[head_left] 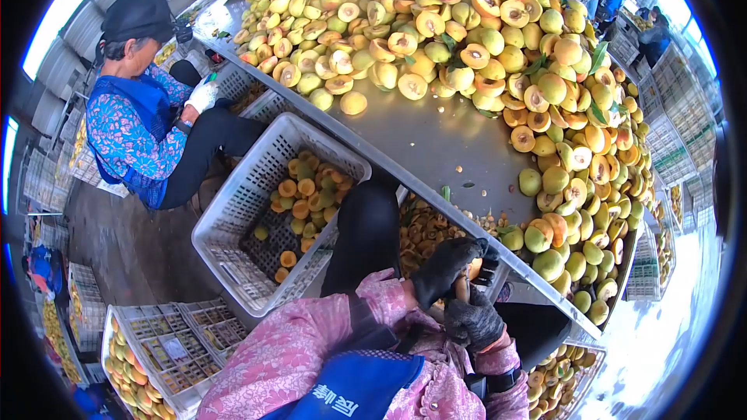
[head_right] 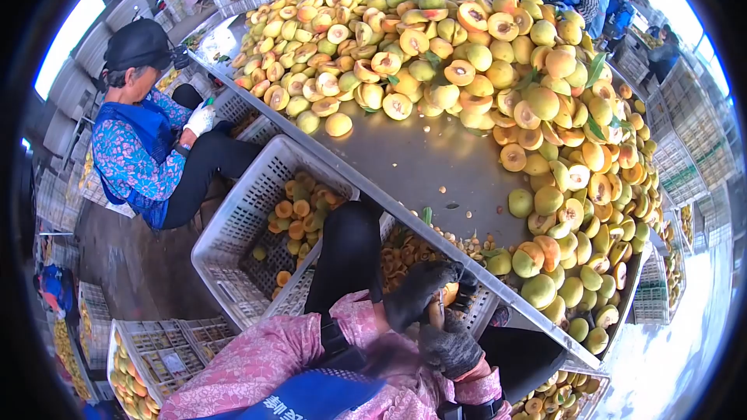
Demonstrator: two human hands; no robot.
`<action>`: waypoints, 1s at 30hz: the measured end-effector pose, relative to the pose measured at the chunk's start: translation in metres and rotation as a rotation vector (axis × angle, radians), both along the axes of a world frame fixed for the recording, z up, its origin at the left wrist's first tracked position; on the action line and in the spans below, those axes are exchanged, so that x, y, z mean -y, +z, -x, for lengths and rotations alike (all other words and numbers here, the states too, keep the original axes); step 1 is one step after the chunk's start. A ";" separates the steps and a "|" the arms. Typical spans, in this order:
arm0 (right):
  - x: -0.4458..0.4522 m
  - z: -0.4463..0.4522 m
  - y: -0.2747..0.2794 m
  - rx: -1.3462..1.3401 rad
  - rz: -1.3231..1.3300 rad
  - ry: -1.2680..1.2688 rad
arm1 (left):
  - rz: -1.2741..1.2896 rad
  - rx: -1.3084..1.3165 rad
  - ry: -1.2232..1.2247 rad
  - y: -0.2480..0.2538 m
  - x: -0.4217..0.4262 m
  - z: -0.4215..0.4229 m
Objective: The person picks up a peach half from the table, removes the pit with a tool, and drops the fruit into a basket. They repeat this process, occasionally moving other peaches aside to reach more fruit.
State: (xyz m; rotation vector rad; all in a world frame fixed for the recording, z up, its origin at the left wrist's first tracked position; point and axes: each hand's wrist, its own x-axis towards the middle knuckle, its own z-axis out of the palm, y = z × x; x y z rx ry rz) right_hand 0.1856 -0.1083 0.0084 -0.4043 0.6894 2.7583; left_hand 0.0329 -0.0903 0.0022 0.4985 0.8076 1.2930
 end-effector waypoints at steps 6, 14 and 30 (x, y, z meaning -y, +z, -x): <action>0.013 -0.013 -0.005 0.628 -0.888 0.066 | -0.329 -0.321 0.103 0.008 -0.003 0.013; -0.008 -0.025 -0.055 1.244 -2.451 0.724 | -0.099 -1.119 0.466 0.026 0.016 0.188; 0.019 -0.057 -0.092 1.255 -1.950 0.642 | -1.090 -1.623 -0.305 0.020 -0.165 -0.110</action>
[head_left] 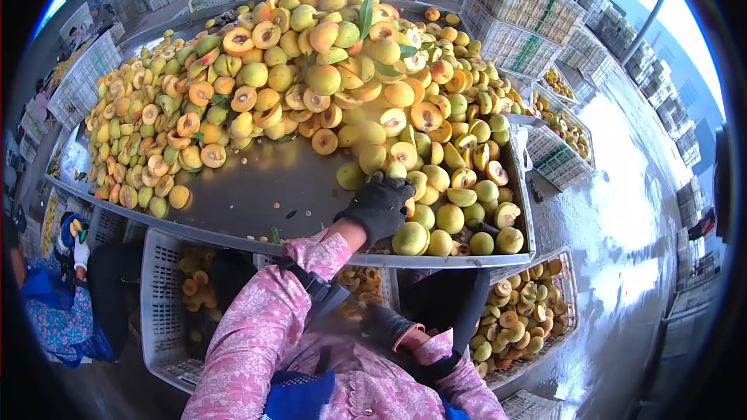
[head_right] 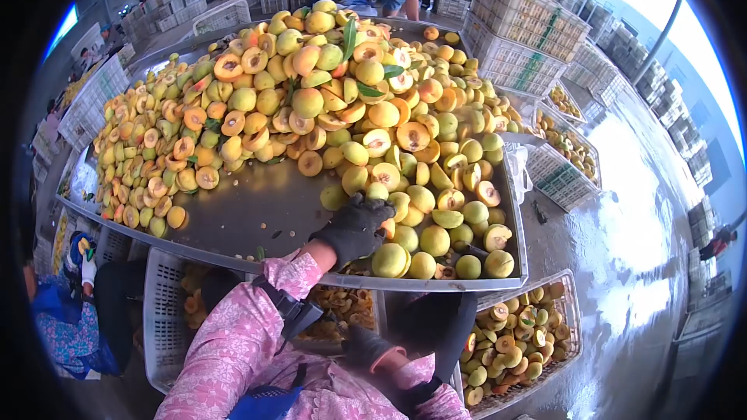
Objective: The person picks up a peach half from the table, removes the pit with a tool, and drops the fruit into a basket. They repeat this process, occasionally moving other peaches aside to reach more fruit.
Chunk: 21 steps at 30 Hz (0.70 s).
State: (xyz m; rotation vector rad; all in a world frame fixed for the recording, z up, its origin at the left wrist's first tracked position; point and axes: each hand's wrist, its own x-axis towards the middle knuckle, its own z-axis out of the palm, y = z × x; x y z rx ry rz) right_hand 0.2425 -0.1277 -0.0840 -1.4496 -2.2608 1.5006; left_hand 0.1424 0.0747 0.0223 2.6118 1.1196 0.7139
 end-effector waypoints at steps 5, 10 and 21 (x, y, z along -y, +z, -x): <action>0.018 -0.013 -0.038 -0.006 -0.156 -0.035 | 0.353 0.187 0.043 -0.004 -0.003 0.001; 0.015 -0.007 -0.033 -0.005 -0.198 -0.048 | 0.490 0.422 0.109 -0.008 0.007 0.027; -0.004 -0.012 0.092 -0.450 0.027 -0.201 | 1.310 1.718 -0.007 0.021 0.056 0.101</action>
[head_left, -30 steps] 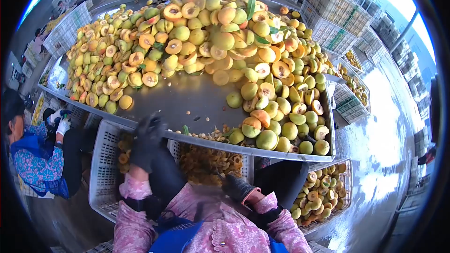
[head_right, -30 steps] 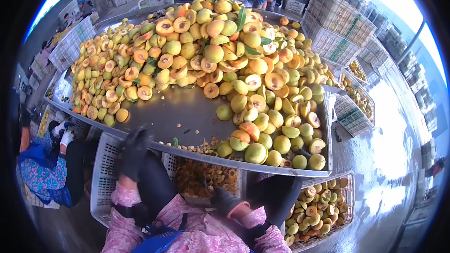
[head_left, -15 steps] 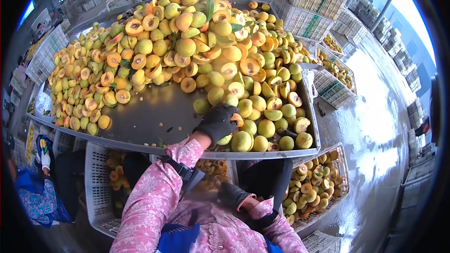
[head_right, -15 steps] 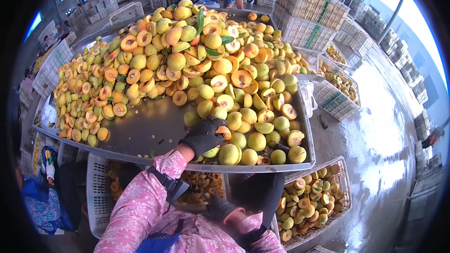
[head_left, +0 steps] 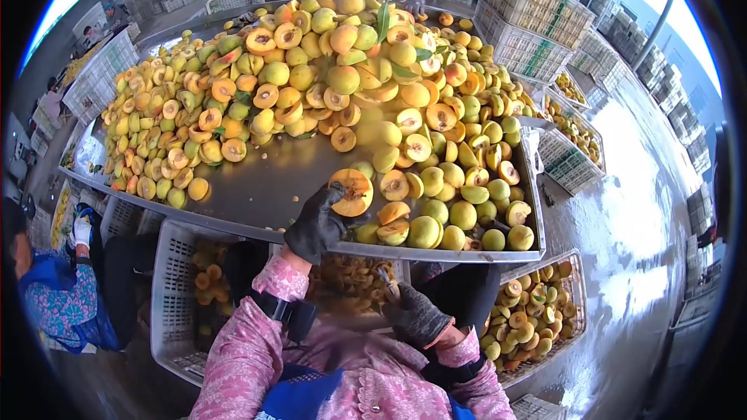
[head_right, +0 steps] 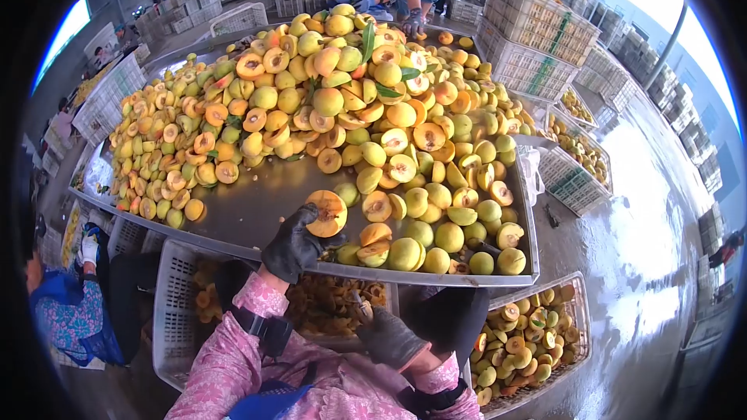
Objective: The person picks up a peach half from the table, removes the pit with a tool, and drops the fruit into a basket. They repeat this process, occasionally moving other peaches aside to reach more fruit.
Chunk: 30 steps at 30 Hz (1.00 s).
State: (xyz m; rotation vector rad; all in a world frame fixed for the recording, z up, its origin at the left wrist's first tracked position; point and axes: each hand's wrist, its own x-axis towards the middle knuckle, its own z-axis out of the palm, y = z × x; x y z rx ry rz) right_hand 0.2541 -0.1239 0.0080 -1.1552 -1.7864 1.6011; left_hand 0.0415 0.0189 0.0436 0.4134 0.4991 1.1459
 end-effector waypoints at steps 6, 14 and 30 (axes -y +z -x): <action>-0.013 0.034 0.078 -0.328 0.424 -0.188 | -0.194 -0.190 0.058 -0.011 0.055 0.021; -0.037 0.063 0.067 0.137 -0.236 -0.405 | -0.375 -0.619 -0.020 -0.028 0.090 0.022; -0.044 0.066 0.042 0.300 -0.543 -0.108 | -0.750 -1.092 0.217 -0.041 0.108 0.008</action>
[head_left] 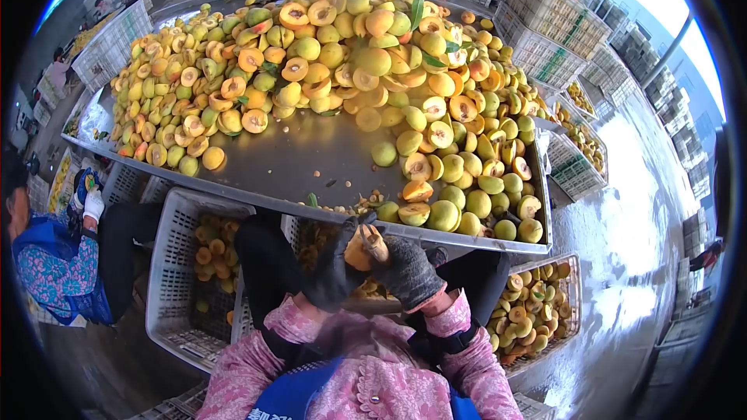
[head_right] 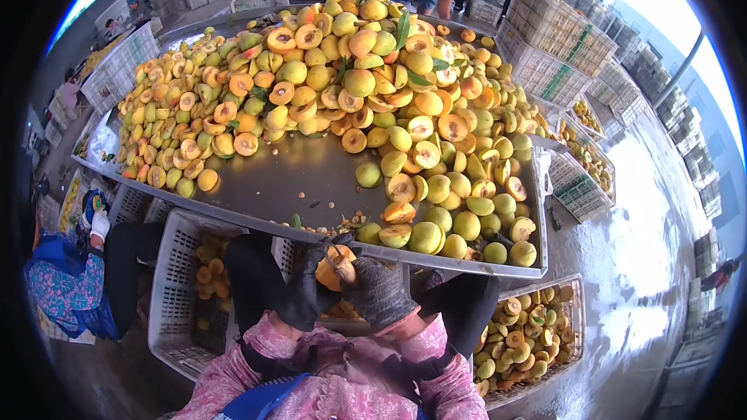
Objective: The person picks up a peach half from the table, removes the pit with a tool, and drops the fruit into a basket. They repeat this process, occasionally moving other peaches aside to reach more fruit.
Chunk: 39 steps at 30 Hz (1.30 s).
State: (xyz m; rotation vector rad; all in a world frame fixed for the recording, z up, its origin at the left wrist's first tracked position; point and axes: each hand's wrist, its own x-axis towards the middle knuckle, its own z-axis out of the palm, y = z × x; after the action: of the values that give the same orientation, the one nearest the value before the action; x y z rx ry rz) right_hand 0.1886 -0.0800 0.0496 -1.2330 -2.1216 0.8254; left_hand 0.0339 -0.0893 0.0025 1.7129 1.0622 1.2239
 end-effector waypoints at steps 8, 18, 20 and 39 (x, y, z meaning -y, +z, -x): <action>0.022 -0.010 0.034 -0.382 0.331 -0.019 | 0.581 0.914 -0.028 -0.041 -0.009 0.014; 0.025 0.000 0.019 -0.100 0.273 0.020 | 0.612 1.087 0.005 -0.067 -0.008 0.013; 0.025 0.003 0.017 -0.039 0.238 0.042 | 0.531 0.937 -0.021 -0.070 -0.008 0.015; 0.017 0.003 -0.023 0.138 0.190 0.300 | 0.175 0.125 0.080 -0.032 0.001 0.022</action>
State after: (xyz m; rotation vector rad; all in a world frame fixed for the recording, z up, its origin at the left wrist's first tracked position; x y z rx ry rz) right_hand 0.1854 -0.0969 0.0263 -1.1052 -2.4252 1.1215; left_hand 0.0116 -0.0903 -0.0291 1.4548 1.1363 1.2328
